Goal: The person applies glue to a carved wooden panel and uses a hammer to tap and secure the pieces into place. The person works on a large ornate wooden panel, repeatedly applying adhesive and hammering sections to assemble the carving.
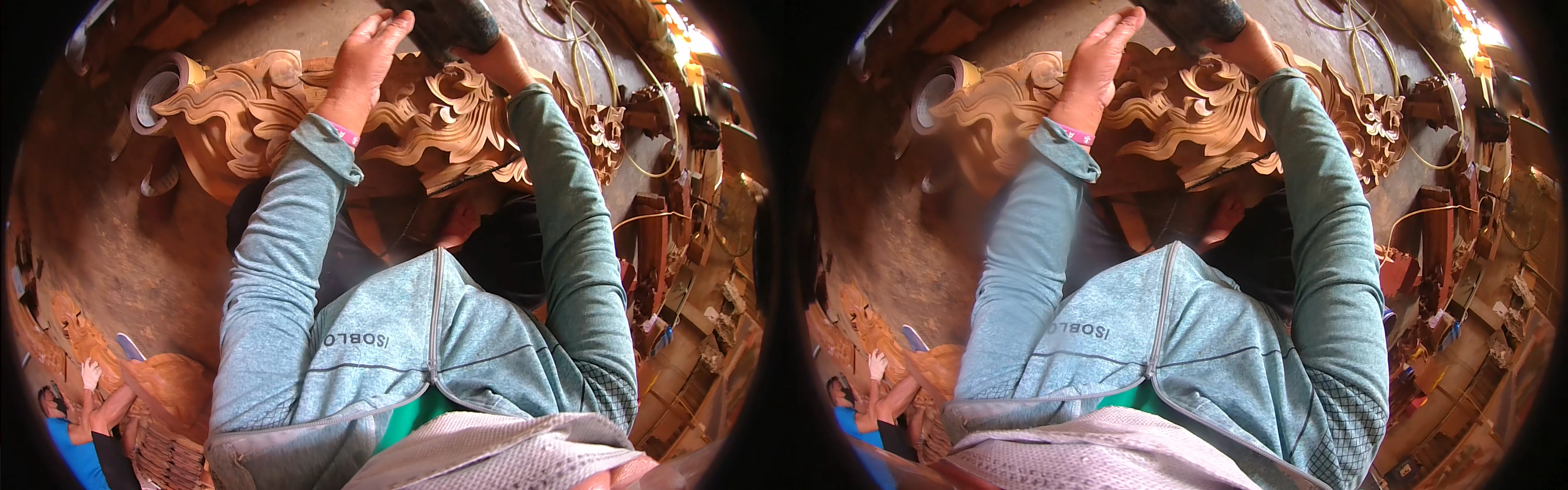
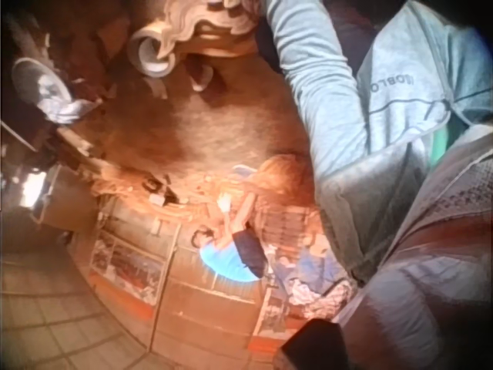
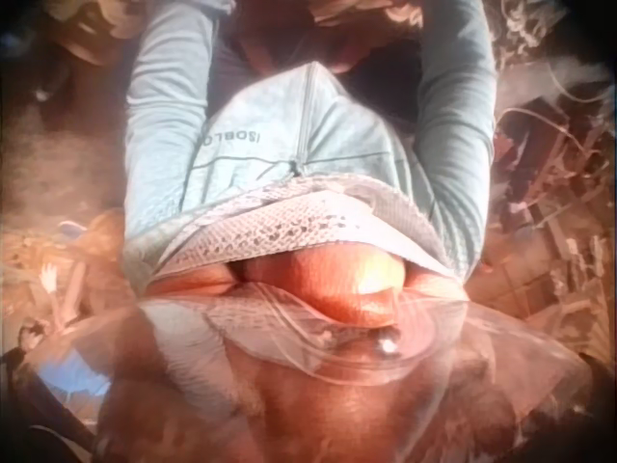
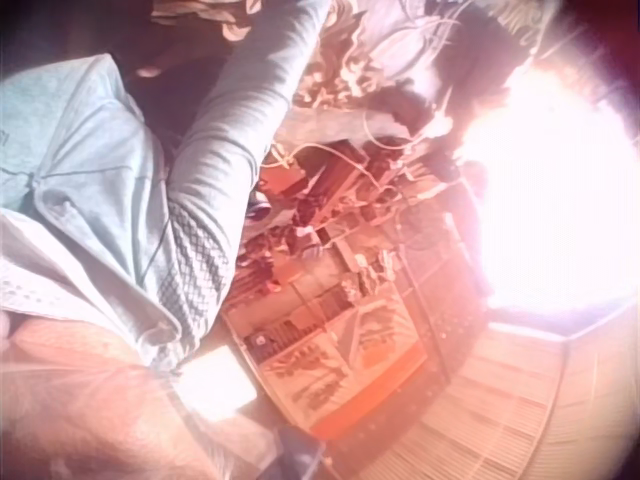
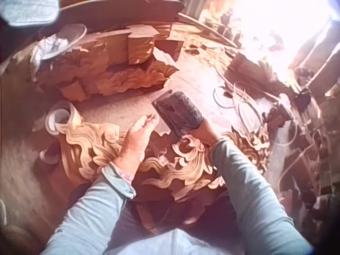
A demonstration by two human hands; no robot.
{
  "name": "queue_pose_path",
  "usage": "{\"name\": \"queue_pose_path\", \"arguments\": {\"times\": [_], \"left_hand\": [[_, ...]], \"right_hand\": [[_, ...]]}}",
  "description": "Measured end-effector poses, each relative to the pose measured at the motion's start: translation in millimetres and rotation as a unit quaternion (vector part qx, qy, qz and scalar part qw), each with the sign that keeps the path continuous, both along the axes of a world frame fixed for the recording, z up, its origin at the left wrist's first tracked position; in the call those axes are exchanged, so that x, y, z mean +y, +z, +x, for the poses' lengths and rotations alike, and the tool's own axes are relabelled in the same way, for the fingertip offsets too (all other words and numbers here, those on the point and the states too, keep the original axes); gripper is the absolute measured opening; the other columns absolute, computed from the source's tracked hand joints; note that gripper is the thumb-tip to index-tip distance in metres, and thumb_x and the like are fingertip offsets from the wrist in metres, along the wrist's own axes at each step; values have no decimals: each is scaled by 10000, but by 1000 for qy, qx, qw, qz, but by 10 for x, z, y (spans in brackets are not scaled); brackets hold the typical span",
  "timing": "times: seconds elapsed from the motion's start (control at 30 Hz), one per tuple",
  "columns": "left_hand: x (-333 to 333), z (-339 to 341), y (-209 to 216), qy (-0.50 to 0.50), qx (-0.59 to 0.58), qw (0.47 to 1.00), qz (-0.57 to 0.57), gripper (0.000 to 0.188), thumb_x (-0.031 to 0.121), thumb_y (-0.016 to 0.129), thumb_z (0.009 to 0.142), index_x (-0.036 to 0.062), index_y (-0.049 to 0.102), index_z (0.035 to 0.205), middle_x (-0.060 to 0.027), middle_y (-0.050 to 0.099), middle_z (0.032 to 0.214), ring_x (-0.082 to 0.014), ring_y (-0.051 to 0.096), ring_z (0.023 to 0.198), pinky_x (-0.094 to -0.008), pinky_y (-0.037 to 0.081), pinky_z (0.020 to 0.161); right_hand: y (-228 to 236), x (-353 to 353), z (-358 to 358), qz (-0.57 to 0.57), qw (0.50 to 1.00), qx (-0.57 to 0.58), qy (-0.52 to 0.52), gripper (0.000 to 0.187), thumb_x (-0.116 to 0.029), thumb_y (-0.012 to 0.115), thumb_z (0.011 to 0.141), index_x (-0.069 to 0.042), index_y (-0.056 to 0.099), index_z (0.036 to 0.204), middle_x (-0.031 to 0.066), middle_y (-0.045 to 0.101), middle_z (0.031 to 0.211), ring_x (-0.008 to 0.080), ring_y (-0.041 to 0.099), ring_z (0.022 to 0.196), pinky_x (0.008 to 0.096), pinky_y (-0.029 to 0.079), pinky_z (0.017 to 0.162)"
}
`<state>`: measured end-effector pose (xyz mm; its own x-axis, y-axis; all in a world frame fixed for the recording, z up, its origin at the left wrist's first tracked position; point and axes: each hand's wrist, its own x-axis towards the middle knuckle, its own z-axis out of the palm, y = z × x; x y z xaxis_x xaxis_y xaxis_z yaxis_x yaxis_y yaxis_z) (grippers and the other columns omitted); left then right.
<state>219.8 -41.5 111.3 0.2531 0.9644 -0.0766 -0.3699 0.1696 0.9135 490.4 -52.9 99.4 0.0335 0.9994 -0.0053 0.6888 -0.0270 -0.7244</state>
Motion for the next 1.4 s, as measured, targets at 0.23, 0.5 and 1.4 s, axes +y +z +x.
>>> {"name": "queue_pose_path", "arguments": {"times": [0.23,0.5,1.4], "left_hand": [[24,-279,-9,66,130,989,34,725,427,721,902,-83,483,1359,-187,644,1226,-214,602,1140,-306,466,971],[-78,-1027,-358,180,626,752,103,787,605,652,833,3,527,1325,-249,581,1309,-396,541,1232,-467,433,1025],[-373,-1627,-969,278,763,583,-36,819,682,487,880,159,355,1496,-240,319,1559,-458,324,1394,-549,276,1123]], "right_hand": [[141,-125,-87,-13,999,6,-46,410,-297,863,758,-23,688,1008,30,669,722,114,618,618,306,516,589],[359,-214,-238,42,995,31,-83,577,-200,799,785,-61,602,1309,138,711,1152,214,672,1015,343,516,917],[-41,-150,-116,86,990,77,-83,356,-240,837,769,-19,705,1015,48,686,722,119,632,607,303,506,552]]}}
